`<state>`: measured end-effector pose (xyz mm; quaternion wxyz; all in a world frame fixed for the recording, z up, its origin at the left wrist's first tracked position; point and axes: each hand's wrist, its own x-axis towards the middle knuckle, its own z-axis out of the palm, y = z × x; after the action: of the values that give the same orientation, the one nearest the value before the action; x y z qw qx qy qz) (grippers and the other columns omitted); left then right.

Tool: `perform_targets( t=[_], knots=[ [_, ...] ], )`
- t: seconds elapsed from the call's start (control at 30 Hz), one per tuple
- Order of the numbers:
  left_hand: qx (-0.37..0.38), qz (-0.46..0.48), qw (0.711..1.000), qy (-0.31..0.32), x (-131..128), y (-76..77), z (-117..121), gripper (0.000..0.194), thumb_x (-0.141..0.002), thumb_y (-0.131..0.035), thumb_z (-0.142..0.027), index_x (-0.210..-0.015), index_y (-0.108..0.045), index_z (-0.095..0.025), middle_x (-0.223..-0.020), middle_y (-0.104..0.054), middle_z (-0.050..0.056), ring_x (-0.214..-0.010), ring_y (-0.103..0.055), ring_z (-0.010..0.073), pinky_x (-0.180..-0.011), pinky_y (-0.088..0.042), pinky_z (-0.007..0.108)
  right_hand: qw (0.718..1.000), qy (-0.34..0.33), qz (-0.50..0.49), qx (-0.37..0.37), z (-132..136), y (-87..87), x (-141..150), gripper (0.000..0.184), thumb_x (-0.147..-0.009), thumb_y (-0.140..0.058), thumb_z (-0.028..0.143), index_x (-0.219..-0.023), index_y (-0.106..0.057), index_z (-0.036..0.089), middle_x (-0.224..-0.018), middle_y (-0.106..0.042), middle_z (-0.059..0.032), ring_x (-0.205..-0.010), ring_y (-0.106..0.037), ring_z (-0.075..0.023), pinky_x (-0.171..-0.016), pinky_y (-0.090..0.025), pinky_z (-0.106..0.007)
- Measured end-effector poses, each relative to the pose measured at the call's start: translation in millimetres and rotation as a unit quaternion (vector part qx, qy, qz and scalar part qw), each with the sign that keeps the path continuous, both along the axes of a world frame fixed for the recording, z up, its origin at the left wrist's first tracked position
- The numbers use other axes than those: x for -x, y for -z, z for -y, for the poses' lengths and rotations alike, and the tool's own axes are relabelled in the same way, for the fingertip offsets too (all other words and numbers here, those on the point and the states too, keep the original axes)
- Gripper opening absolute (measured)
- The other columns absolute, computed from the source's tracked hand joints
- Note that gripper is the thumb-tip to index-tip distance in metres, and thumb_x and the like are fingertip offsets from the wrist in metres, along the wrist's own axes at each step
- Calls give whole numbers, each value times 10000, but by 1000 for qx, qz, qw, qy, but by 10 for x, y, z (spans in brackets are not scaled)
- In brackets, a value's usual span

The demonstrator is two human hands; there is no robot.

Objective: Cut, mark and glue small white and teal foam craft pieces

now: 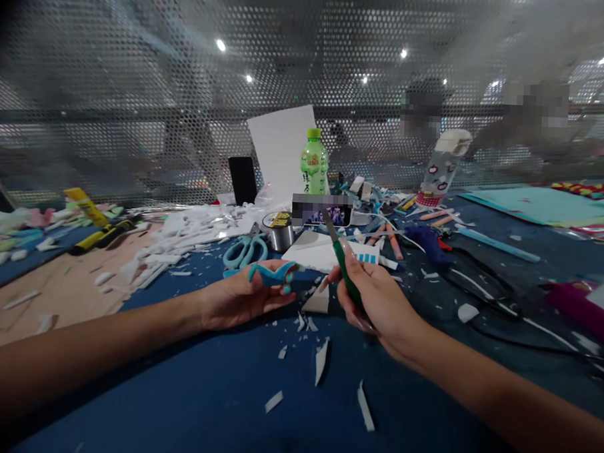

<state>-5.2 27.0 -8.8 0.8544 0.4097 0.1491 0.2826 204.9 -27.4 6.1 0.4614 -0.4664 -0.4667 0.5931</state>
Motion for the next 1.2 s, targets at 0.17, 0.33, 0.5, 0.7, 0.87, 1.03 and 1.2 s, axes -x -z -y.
perform_targets(
  t=[0.17, 0.33, 0.5, 0.7, 0.87, 1.03, 1.2],
  knots=[
    [13, 9, 1000, 4, 3, 6, 4, 505, -583, -819, -150, -1044, -616, -106, -868, -681, 59, -810, -646, 125, -906, -457, 269, 999, -3, -35, -6, -14, -15, -19, 388, -855, -441, 529, -723, -512, 171, -361, -362, 78, -283, -208, -28, -326, -188, -188],
    [12, -2, 1000, -6, -6, -20, 20, 428, -577, -802, -88, -971, -637, -104, -898, -685, 48, -851, -649, 136, -923, -451, 270, 1000, -1, 20, 2, -23, -33, -54, 436, -856, -397, 565, -783, -545, 162, -337, -427, 58, -222, -238, -38, -259, -153, -169],
    [-3, 3, 1000, 3, -4, -37, 20, 397, -611, -781, -97, -979, -630, -97, -959, -661, 59, -895, -639, 142, -931, -444, 262, 999, 24, 44, 12, -11, -60, -28, 463, -856, -389, 566, -820, -570, 142, -337, -485, 30, -193, -276, -50, -221, -197, -164],
    [5, 13, 1000, 24, 11, -20, 9, 428, -625, -779, -116, -1021, -617, -110, -924, -654, 39, -892, -641, 141, -908, -452, 240, 999, 26, 28, 19, -8, -67, -18, 456, -845, -416, 567, -769, -565, 143, -339, -488, 20, -204, -308, -46, -225, -208, -152],
    [12, 0, 1000, 10, 15, -31, 10, 469, -592, -808, -146, -1020, -616, -141, -904, -660, 15, -873, -650, 137, -889, -460, 227, 999, 26, 26, 27, -1, -78, -11, 448, -847, -421, 559, -733, -555, 147, -321, -455, 34, -200, -285, -38, -229, -177, -147],
    [-5, -1, 1000, -7, 2, -20, 18, 450, -568, -816, -117, -981, -638, -115, -887, -673, 31, -864, -643, 124, -927, -444, 255, 998, 10, 61, 2, -4, -45, -33, 456, -827, -442, 571, -682, -555, 155, -343, -498, 13, -207, -316, -45, -239, -201, -158],
    [-47, -25, 997, -48, -45, 25, 17, 406, -582, -797, -85, -962, -660, -125, -846, -686, 23, -797, -644, 98, -886, -452, 245, 990, -42, 129, -40, 24, 23, -37, 459, -809, -456, 584, -643, -547, 165, -411, -557, -12, -309, -471, -80, -328, -353, -176]
  ],
)
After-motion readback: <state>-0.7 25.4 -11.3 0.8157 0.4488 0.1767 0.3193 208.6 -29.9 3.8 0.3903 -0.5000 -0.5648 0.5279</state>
